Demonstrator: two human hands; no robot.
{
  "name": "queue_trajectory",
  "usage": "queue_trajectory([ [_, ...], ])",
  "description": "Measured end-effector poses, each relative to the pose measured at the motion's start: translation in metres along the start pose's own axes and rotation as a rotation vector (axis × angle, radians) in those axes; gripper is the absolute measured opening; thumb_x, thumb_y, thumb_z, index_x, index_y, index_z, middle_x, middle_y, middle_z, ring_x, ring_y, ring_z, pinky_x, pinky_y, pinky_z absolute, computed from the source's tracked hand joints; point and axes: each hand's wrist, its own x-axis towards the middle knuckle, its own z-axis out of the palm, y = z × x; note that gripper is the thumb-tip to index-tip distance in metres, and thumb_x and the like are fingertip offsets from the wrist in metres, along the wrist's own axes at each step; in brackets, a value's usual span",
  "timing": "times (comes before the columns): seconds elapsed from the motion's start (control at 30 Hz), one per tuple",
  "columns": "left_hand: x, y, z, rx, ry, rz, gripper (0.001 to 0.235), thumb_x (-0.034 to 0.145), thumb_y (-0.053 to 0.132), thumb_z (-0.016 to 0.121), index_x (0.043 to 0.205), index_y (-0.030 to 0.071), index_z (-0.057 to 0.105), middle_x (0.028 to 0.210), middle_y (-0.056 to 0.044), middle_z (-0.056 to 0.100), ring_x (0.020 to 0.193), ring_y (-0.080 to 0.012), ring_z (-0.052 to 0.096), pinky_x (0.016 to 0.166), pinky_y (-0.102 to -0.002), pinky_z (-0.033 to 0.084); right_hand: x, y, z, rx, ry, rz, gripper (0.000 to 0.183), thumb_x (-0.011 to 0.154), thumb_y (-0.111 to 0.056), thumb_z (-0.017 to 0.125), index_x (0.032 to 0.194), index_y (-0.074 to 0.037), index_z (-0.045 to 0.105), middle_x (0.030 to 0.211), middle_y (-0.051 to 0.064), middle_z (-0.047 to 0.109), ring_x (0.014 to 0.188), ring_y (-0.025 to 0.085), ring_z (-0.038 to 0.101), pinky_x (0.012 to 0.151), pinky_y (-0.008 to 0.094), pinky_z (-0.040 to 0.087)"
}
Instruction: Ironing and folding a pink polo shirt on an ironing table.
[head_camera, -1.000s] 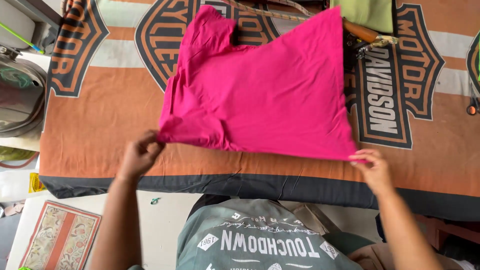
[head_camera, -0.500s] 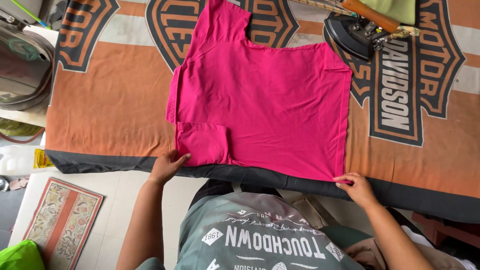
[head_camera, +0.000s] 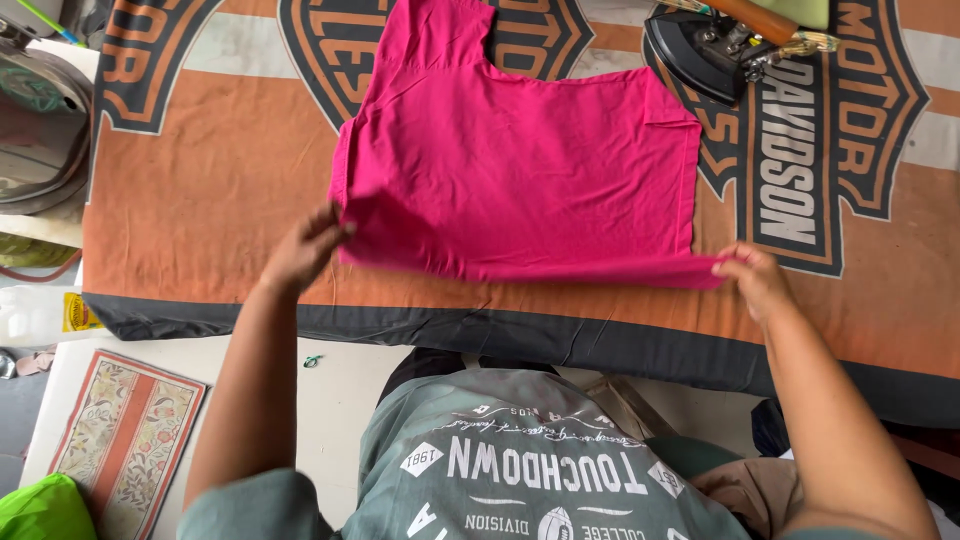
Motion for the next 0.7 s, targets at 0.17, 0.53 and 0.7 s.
queue_trajectory([
  [0.17, 0.081, 0.023, -0.002, 0.345, 0.144, 0.069, 0.028, 0.106, 0.043, 0.056, 0.099, 0.017, 0.050, 0.093, 0.005, 0.047, 0.087, -0.0091, 0.045, 0.076, -0.028, 0.035, 0.071, -0.013, 0.019, 0.342, 0.062, 0.062, 0.017, 0.097, -0.018, 0.069, 0.111, -0.021, 0.059, 0.101, -0.003, 0.070, 0.089, 0.009, 0.067, 0.075, 0.021, 0.049],
  [0.53, 0.056, -0.095, -0.027, 0.886, 0.282, -0.412, 0.043, 0.091, 0.053, 0.073, 0.124, 0.029, 0.061, 0.103, 0.006, 0.077, 0.103, -0.0204, 0.072, 0.094, -0.043, 0.052, 0.073, 0.038, 0.022, 0.138, 0.079, 0.148, 0.069, 0.083, -0.022, 0.088, 0.138, -0.003, 0.051, 0.103, 0.005, 0.064, 0.082, 0.014, 0.069, 0.066, 0.025, 0.060],
  [0.7, 0.032, -0.105, -0.036, 0.992, 0.254, -0.363, 0.025, 0.092, 0.050, 0.069, 0.109, 0.032, 0.067, 0.098, 0.013, 0.076, 0.106, -0.0226, 0.070, 0.095, -0.045, 0.049, 0.062, 0.024, 0.034, 0.141, 0.081, 0.113, 0.046, 0.081, -0.016, 0.086, 0.120, -0.008, 0.064, 0.094, 0.000, 0.067, 0.082, 0.011, 0.070, 0.067, 0.020, 0.059],
])
